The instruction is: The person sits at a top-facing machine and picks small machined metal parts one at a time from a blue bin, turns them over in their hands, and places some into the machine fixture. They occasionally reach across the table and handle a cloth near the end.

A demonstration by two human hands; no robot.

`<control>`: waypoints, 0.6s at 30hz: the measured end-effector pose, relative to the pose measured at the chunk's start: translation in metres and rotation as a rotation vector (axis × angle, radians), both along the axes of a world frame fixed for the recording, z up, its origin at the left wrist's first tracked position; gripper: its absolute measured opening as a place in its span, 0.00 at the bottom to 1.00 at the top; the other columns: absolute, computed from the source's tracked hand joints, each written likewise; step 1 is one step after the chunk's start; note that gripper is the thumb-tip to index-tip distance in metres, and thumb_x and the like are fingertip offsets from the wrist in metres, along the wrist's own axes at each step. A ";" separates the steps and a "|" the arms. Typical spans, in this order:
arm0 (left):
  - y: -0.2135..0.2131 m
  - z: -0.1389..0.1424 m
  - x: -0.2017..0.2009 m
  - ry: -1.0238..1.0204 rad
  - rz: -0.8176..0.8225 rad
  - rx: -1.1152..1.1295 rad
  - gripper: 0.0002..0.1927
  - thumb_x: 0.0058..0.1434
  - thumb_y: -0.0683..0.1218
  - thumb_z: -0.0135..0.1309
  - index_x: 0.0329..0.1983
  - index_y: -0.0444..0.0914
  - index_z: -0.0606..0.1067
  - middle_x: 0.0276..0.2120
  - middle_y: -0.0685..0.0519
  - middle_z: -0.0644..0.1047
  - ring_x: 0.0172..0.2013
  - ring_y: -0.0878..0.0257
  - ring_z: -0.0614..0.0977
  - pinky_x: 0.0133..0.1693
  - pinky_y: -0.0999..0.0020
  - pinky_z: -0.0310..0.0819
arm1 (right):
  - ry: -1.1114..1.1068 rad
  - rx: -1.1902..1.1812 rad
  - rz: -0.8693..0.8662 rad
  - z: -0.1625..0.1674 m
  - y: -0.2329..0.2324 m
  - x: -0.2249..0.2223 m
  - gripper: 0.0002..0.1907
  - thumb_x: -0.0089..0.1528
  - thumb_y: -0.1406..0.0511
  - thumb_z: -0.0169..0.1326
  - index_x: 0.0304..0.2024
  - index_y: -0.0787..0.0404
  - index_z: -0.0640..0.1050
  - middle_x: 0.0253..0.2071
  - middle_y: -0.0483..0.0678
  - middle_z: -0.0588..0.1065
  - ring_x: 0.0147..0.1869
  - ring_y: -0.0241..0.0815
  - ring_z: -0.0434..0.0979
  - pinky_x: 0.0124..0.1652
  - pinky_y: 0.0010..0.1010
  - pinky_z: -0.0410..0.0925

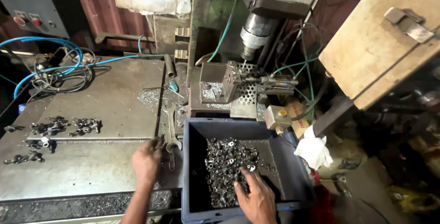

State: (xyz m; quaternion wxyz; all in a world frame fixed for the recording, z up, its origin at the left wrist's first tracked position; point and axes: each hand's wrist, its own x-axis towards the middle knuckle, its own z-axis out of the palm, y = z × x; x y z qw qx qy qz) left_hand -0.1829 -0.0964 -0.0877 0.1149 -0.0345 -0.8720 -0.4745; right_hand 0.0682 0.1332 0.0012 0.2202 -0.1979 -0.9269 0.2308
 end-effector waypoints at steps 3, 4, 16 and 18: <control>-0.031 -0.035 -0.028 -0.013 -0.025 -0.320 0.21 0.57 0.48 0.57 0.55 0.46 0.81 0.46 0.42 0.82 0.43 0.42 0.84 0.46 0.50 0.78 | 0.047 0.037 0.016 -0.002 0.001 -0.003 0.23 0.57 0.57 0.61 0.54 0.54 0.79 0.45 0.51 0.80 0.45 0.54 0.82 0.44 0.42 0.74; -0.033 -0.043 -0.035 -0.024 -0.043 -0.327 0.20 0.59 0.47 0.54 0.55 0.48 0.81 0.47 0.42 0.82 0.43 0.41 0.84 0.46 0.48 0.78 | 0.111 0.087 0.038 -0.004 0.003 -0.004 0.21 0.57 0.57 0.62 0.52 0.56 0.79 0.45 0.52 0.81 0.46 0.55 0.81 0.44 0.42 0.74; -0.051 -0.043 -0.008 -0.065 0.010 -0.080 0.15 0.61 0.53 0.59 0.49 0.45 0.82 0.38 0.40 0.83 0.39 0.43 0.84 0.41 0.52 0.79 | 0.119 0.118 -0.043 -0.037 0.005 -0.011 0.21 0.55 0.53 0.62 0.49 0.51 0.82 0.43 0.51 0.82 0.43 0.51 0.84 0.43 0.40 0.75; -0.062 -0.023 0.021 0.256 0.079 0.025 0.12 0.60 0.49 0.61 0.44 0.42 0.85 0.34 0.37 0.82 0.34 0.42 0.84 0.37 0.54 0.78 | 0.081 0.120 -0.032 -0.041 0.005 -0.016 0.22 0.56 0.52 0.62 0.51 0.50 0.82 0.43 0.50 0.82 0.44 0.50 0.84 0.44 0.41 0.75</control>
